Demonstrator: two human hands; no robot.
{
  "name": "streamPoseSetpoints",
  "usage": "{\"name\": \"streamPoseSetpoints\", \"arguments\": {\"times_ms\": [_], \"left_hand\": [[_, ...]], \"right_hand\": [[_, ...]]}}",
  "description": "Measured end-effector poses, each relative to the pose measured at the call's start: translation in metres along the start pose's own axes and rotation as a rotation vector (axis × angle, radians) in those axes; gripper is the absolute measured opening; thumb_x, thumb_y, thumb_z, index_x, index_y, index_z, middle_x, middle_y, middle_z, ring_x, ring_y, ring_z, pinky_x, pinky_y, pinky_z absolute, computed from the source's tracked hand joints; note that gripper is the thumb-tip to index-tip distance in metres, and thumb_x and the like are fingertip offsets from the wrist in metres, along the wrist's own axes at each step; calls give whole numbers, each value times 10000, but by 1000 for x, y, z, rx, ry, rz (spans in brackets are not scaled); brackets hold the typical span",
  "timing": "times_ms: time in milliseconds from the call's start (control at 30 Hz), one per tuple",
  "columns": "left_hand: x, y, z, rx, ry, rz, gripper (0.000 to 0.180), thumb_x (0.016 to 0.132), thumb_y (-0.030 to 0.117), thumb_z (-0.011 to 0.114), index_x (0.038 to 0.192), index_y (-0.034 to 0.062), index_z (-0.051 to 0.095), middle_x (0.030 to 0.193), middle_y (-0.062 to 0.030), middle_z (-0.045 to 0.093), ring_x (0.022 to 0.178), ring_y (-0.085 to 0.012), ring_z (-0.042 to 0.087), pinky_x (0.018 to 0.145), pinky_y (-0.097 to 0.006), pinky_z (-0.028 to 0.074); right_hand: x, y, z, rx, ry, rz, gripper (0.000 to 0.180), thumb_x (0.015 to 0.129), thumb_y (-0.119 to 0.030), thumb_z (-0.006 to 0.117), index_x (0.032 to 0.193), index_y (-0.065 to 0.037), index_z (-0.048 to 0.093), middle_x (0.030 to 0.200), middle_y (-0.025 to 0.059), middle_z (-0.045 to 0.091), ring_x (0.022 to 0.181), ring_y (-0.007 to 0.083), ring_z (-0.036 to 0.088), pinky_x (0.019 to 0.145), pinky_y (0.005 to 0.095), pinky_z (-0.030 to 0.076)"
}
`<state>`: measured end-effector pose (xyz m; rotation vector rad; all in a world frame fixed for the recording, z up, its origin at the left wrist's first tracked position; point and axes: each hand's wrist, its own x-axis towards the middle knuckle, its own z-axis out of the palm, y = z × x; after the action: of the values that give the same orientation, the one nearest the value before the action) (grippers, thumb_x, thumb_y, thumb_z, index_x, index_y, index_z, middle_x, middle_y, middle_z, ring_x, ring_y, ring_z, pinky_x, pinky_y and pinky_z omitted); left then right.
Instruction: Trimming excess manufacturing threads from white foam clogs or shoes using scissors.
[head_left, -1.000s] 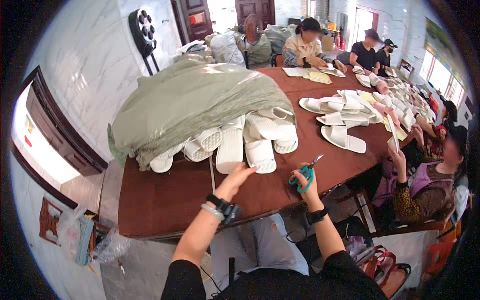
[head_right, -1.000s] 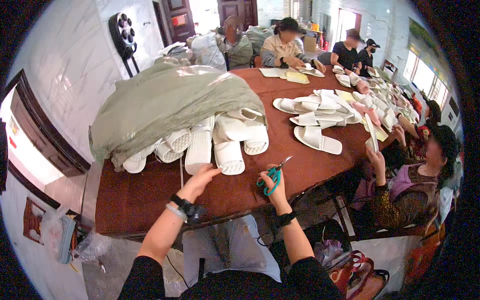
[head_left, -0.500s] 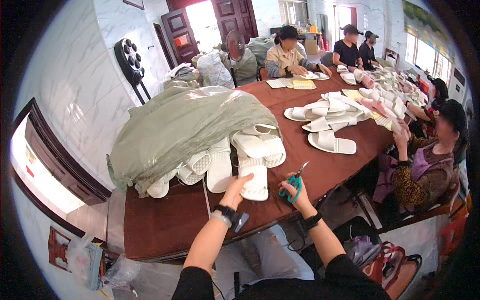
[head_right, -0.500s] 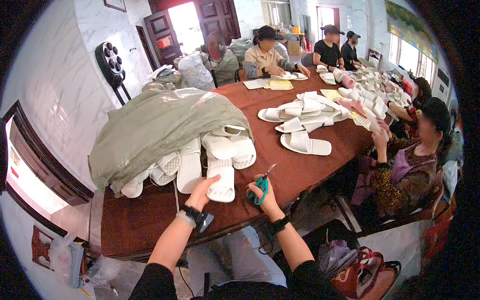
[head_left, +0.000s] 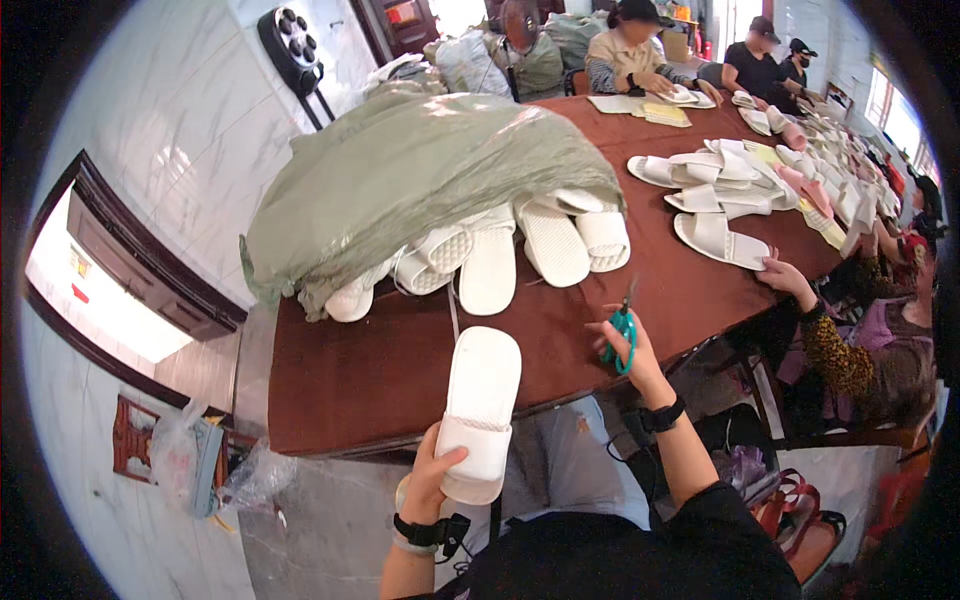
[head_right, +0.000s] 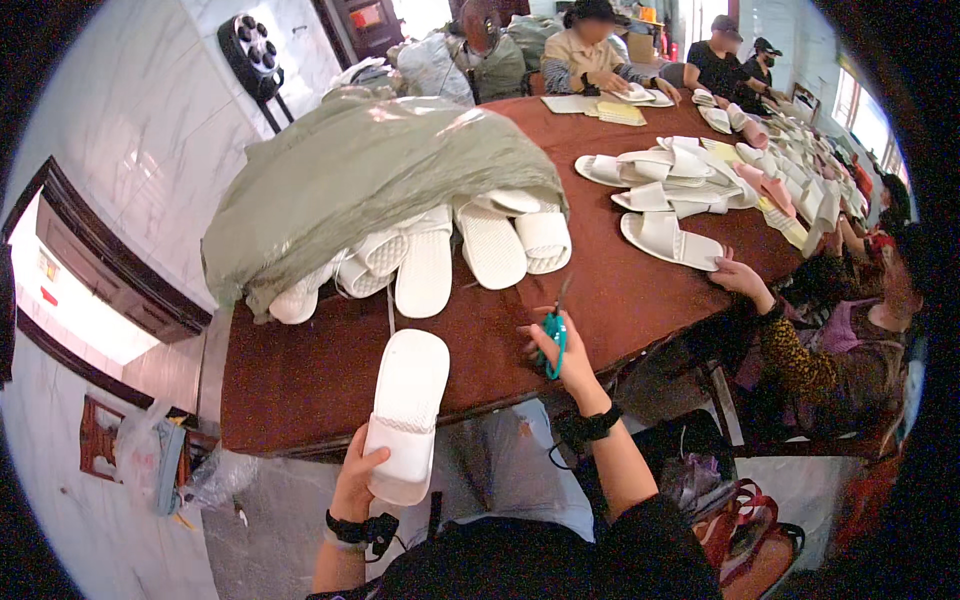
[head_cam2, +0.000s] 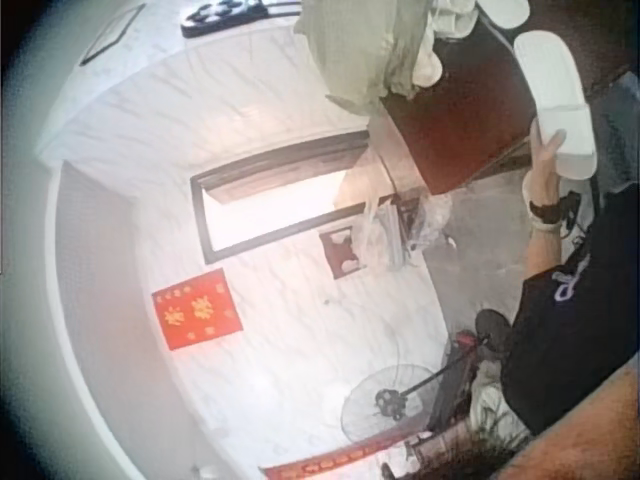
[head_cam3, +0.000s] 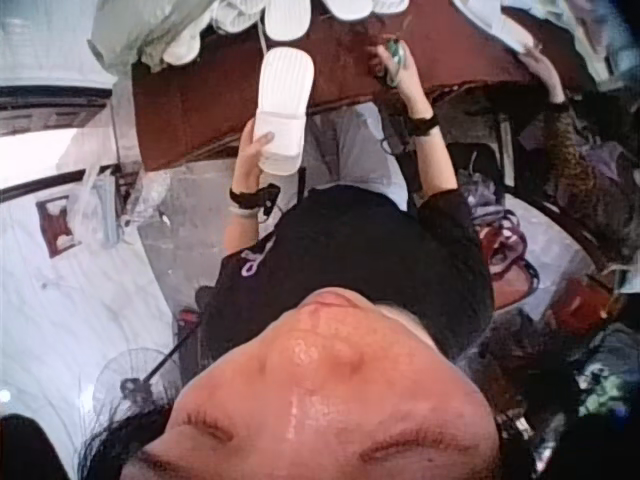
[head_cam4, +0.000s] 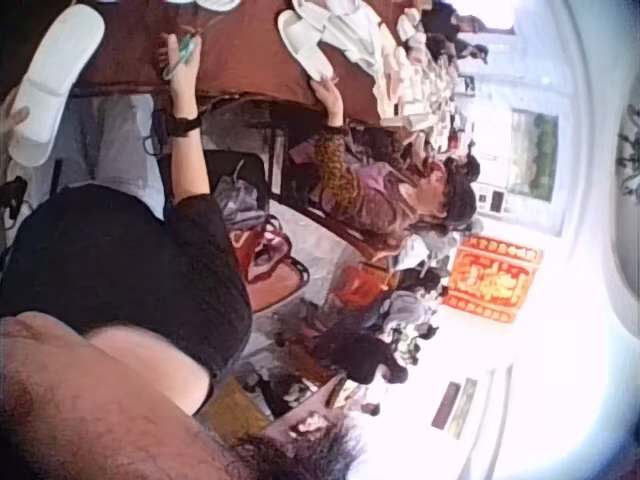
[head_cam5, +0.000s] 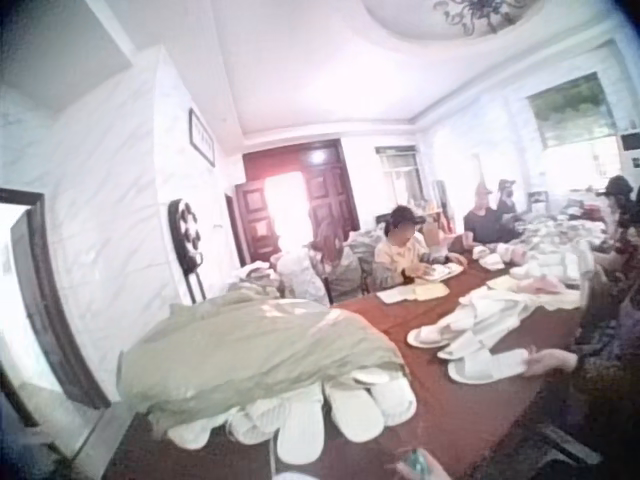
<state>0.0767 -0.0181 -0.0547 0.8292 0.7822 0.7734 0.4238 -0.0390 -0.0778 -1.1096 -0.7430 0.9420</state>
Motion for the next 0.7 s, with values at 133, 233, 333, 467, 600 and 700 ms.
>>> {"name": "streamPoseSetpoints", "arguments": {"times_ms": [133, 233, 333, 467, 600, 700], "left_hand": [[-25, -5, -14, 98, -47, 54, 729, 652, 93, 780, 1274, -34, 421, 1178, -123, 551, 1085, -220, 534, 934, -336, 419], [-33, 9, -5, 252, -84, -14, 800, 595, 130, 830, 1277, -12, 436, 1167, -102, 554, 1079, -203, 525, 932, -322, 404], [-33, 9, 0, 386, -82, -62, 839, 538, 198, 852, 1253, -12, 465, 1145, -104, 568, 1056, -203, 533, 919, -321, 403], [-37, 4, -4, 560, -114, 66, 697, 605, 145, 841, 1204, -2, 518, 1129, -84, 572, 1043, -192, 535, 909, -324, 415], [-31, -3, 5, 963, 7, 463, 575, 604, 131, 829, 1119, 26, 596, 1057, -127, 590, 968, -271, 572, 863, -367, 448], [-18, 2, 16, 1070, 234, 848, 517, 602, 111, 796, 1086, 55, 625, 1005, -147, 581, 916, -328, 564, 815, -406, 454]], "right_hand": [[-15, 0, 46, -52, -199, -4, 450, 882, -195, 634, 1250, -43, 424, 1090, 138, 615, 870, 151, 603, 741, 287, 482], [-20, -3, 72, -71, -295, -37, 497, 828, -136, 694, 1249, -48, 445, 1083, 126, 623, 891, 147, 593, 772, 290, 477], [-29, -5, 78, -336, -294, -197, 492, 779, -133, 740, 1201, -39, 506, 1017, 103, 644, 861, 122, 591, 752, 287, 480], [-37, -30, 73, -582, -353, -312, 469, 743, -142, 766, 1154, -43, 561, 991, 107, 646, 855, 146, 609, 754, 292, 484], [-41, -35, 58, -512, -336, -341, 503, 788, -115, 721, 1234, -52, 498, 1020, 113, 646, 879, 188, 619, 768, 320, 491], [-46, -18, 40, -268, -195, -219, 470, 887, -131, 610, 1299, -45, 402, 990, 120, 646, 854, 208, 619, 739, 335, 493]]}}
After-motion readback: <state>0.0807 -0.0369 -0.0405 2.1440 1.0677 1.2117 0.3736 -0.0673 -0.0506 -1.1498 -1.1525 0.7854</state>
